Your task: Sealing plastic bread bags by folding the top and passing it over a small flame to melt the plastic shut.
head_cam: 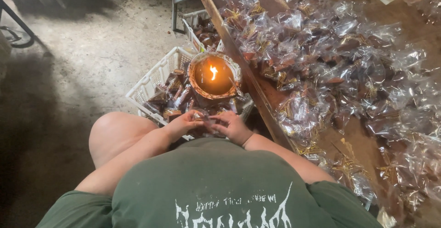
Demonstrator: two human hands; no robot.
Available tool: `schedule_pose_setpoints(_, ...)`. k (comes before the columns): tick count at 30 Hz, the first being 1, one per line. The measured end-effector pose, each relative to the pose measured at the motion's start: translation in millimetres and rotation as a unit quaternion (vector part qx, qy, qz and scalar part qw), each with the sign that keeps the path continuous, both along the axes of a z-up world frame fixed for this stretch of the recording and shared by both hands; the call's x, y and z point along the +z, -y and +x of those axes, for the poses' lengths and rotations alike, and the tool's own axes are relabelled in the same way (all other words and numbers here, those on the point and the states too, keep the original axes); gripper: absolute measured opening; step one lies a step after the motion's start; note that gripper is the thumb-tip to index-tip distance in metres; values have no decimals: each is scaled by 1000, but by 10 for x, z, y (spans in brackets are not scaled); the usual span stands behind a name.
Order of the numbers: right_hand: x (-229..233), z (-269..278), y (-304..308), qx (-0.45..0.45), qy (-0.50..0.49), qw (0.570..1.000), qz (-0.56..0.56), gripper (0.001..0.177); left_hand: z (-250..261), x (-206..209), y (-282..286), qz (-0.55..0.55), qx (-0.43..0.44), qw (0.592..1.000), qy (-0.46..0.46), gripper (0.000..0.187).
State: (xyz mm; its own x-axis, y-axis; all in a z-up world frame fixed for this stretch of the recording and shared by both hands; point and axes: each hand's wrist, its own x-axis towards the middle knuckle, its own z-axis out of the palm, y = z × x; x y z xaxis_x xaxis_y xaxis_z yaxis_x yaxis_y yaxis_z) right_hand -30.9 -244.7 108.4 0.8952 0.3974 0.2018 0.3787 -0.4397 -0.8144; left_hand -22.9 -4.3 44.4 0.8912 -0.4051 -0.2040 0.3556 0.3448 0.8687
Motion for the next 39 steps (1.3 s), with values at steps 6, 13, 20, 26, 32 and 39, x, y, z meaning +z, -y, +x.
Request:
schedule_pose_setpoints(6,-75,78,38,-112,-76,991,-25,46,-22,53,-11,-41,7,999,-18,33)
schedule_pose_setpoints(13,-74,66,-44,-163,-135,977,-16,26,27,-79,-4,-82,34,996,19,39)
schedule_pose_setpoints(20,-93,56,-60,-159,-179,971,29,25,33,-36,26,-74,49,996,17,41)
schedule_pose_setpoints(26,-82,158,72,-262,-144,953,-48,21,251,-487,13,-66,68,995,9,30)
schedule_pose_setpoints(32,-251,97,77,-127,-154,978,-56,18,179,-324,0,-80,46,996,-1,27)
schedule_pose_setpoints(39,158,-69,-106,-53,-116,991,41,25,44,-96,-23,-78,43,995,-54,23)
